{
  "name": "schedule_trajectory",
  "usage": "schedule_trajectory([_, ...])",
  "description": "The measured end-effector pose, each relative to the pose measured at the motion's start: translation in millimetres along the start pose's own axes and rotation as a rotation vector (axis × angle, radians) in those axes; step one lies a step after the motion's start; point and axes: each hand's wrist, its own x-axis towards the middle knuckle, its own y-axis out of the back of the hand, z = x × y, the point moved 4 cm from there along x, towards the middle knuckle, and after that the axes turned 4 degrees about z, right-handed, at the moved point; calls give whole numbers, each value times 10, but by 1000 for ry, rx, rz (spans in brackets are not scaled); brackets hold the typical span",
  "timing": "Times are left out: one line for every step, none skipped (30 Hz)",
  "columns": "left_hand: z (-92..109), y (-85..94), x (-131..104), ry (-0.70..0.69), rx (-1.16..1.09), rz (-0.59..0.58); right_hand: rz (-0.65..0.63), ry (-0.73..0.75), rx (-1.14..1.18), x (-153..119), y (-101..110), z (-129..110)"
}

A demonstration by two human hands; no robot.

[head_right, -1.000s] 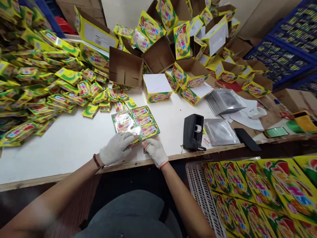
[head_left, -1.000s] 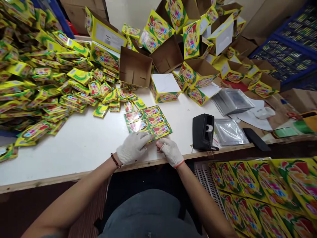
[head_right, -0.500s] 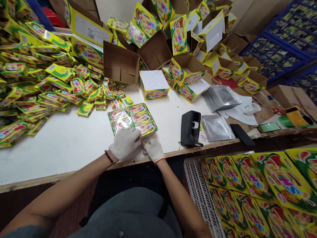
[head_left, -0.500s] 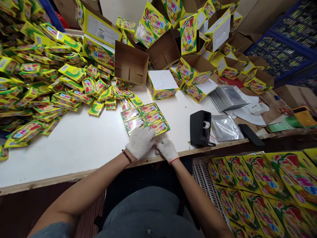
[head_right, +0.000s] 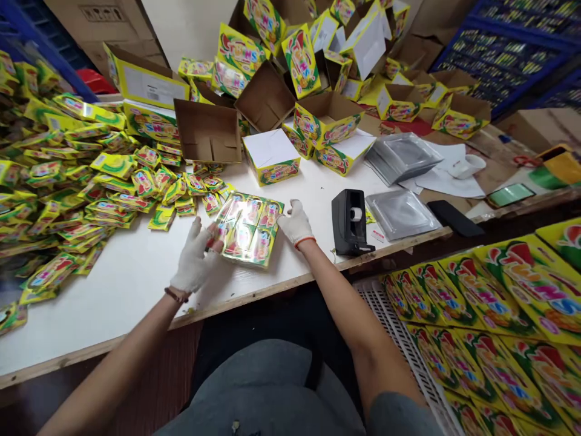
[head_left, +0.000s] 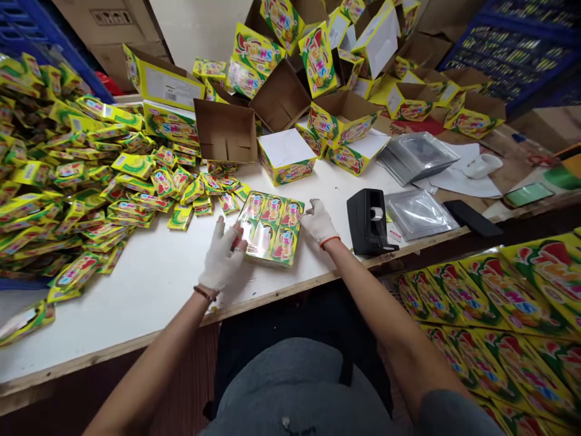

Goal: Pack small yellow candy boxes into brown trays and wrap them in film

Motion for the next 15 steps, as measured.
schedule_trajectory([99, -39, -188, -18, 2, 9, 2, 49, -34, 14, 8, -14])
schedule_trajectory([208, -69, -362, -47, 10, 4, -12, 103, -64, -4, 10, -20])
schedule_trajectory([313, -84, -507, -78, 34, 2, -34, 161, -86, -54, 11, -18])
schedule_trajectory([407, -87, -614, -117, 73, 2, -59, 212, -98, -130, 13, -4])
schedule_trajectory([486, -80, -678, -164, 122, 5, -80, 259, -112, -225, 19, 19])
schedule_trajectory([546, -72, -700, -220, 172, 4, -92, 305, -130, -332, 29, 46])
schedule_trajectory([593, -69, -686, -295, 208, -10, -92, 350, -153, -445, 41, 75])
schedule_trajectory([630, -76, -647, -384, 222, -37, -86, 396, -177, -556, 52, 104])
schedule_trajectory([657, -91, -592, -478, 219, -73, -76, 441, -198, -663, 61, 133])
schedule_trajectory([678, -112, -531, -571, 207, -111, -60, 478, -209, -760, 70, 162])
schedule_trajectory([695, -134, -472, -655, 195, -140, -46, 509, -214, -846, 82, 191])
schedule_trajectory([709, -154, -419, -726, 188, -154, -37, 538, -211, -919, 103, 221])
schedule_trajectory([719, -170, -376, -778, 185, -149, -33, 565, -203, -980, 140, 250])
schedule_trajectory([725, -180, -343, -812, 182, -131, -27, 586, -194, -1025, 205, 281])
schedule_trajectory([728, -187, -322, -837, 175, -108, -11, 598, -188, -1053, 307, 313])
